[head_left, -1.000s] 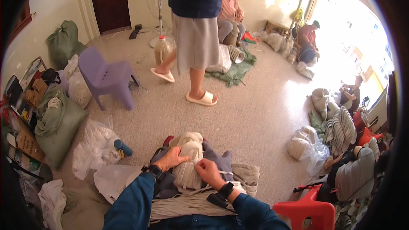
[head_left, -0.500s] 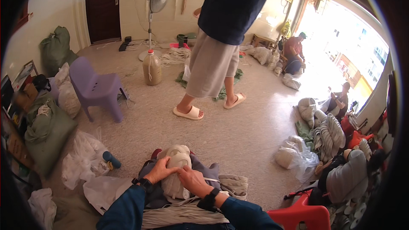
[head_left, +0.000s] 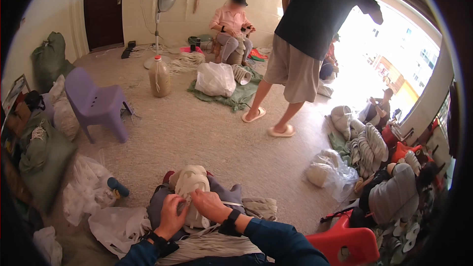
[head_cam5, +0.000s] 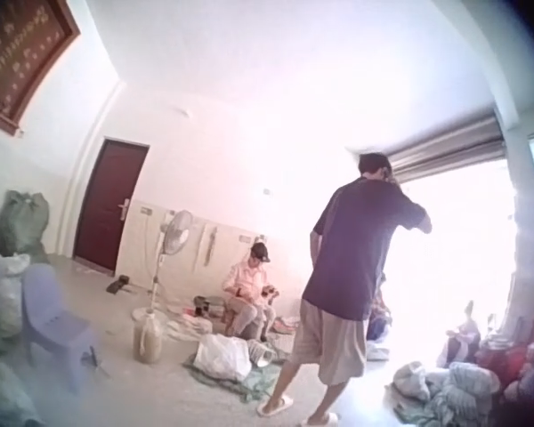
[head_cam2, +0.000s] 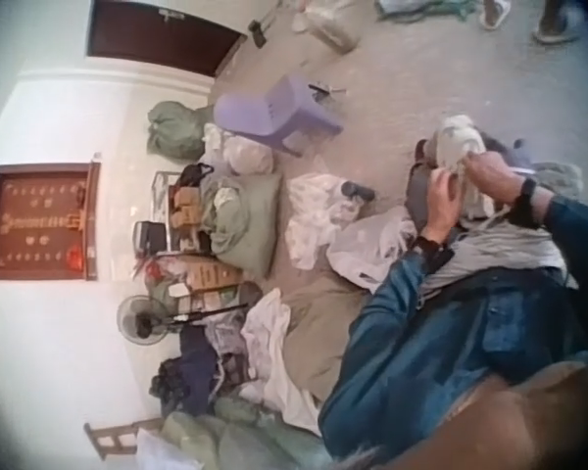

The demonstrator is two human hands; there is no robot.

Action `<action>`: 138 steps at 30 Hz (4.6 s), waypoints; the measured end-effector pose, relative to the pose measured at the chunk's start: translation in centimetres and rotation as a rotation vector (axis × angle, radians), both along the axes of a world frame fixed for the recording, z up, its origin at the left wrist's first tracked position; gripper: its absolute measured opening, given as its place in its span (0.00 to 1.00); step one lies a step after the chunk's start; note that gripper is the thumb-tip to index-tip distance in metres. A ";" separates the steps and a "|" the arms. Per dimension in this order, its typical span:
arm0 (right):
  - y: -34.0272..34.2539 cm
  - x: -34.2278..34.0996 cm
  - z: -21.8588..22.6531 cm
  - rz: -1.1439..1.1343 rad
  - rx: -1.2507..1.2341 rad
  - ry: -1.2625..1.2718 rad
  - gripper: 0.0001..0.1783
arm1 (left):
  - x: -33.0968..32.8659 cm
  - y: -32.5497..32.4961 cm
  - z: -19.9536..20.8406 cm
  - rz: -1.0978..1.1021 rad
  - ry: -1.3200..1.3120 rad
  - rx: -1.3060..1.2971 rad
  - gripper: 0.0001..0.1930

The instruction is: Insert and thread laces into a white athletic shoe.

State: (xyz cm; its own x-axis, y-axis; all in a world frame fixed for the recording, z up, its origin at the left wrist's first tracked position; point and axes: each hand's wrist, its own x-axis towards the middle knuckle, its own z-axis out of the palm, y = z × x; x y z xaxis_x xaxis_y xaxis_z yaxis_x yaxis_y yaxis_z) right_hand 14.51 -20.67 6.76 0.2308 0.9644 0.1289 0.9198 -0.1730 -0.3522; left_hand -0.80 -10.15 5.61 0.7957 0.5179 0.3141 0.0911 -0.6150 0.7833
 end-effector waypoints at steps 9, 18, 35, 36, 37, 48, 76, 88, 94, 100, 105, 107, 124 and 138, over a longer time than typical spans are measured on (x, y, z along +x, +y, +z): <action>2.4 -0.2 1.5 0.064 0.297 0.164 0.10 | -0.2 -1.1 1.0 -0.160 0.025 0.266 0.15; 1.5 1.0 2.3 -0.082 0.407 0.271 0.06 | 2.7 -0.3 1.0 -0.400 0.090 0.678 0.16; -0.1 2.3 -0.4 -0.131 0.585 0.702 0.05 | 5.2 0.8 2.4 -0.335 0.212 1.075 0.10; -0.7 1.8 -0.5 -0.197 0.500 0.746 0.07 | 5.2 1.1 2.6 -0.326 0.205 1.062 0.09; -1.5 1.4 -0.4 -0.267 0.415 0.786 0.09 | 5.4 1.0 3.1 -0.320 0.194 1.050 0.08; -2.7 -0.9 -2.0 -0.070 0.263 0.304 0.21 | 4.7 1.7 4.5 -0.424 0.414 0.441 0.06; 2.0 5.5 8.5 -0.116 0.545 0.077 0.03 | 1.7 -1.4 -1.7 -0.084 0.039 -0.390 0.05; -6.2 9.5 1.0 -0.538 0.684 0.857 0.11 | -1.7 2.9 -0.4 0.000 0.092 -0.175 0.06; -8.8 9.3 -1.4 -0.690 0.726 1.143 0.13 | -3.7 3.2 0.6 0.028 0.212 -0.254 0.05; -10.5 8.8 -2.3 -0.699 0.616 1.140 0.15 | -4.0 4.0 -0.3 0.000 0.232 0.080 0.03; -11.1 7.7 -3.2 -0.747 0.589 1.201 0.14 | -3.0 2.2 2.2 0.075 0.174 0.220 0.03; -11.5 7.4 -3.9 -0.763 0.565 1.228 0.14 | -2.5 2.0 2.2 0.049 0.204 0.029 0.03; -14.2 7.8 -5.0 -0.838 0.421 1.230 0.12 | 2.1 1.8 0.6 0.063 0.052 -0.457 0.06; -8.8 1.0 -0.4 -0.330 0.406 0.874 0.10 | 2.9 1.9 -0.6 0.067 0.030 -0.415 0.04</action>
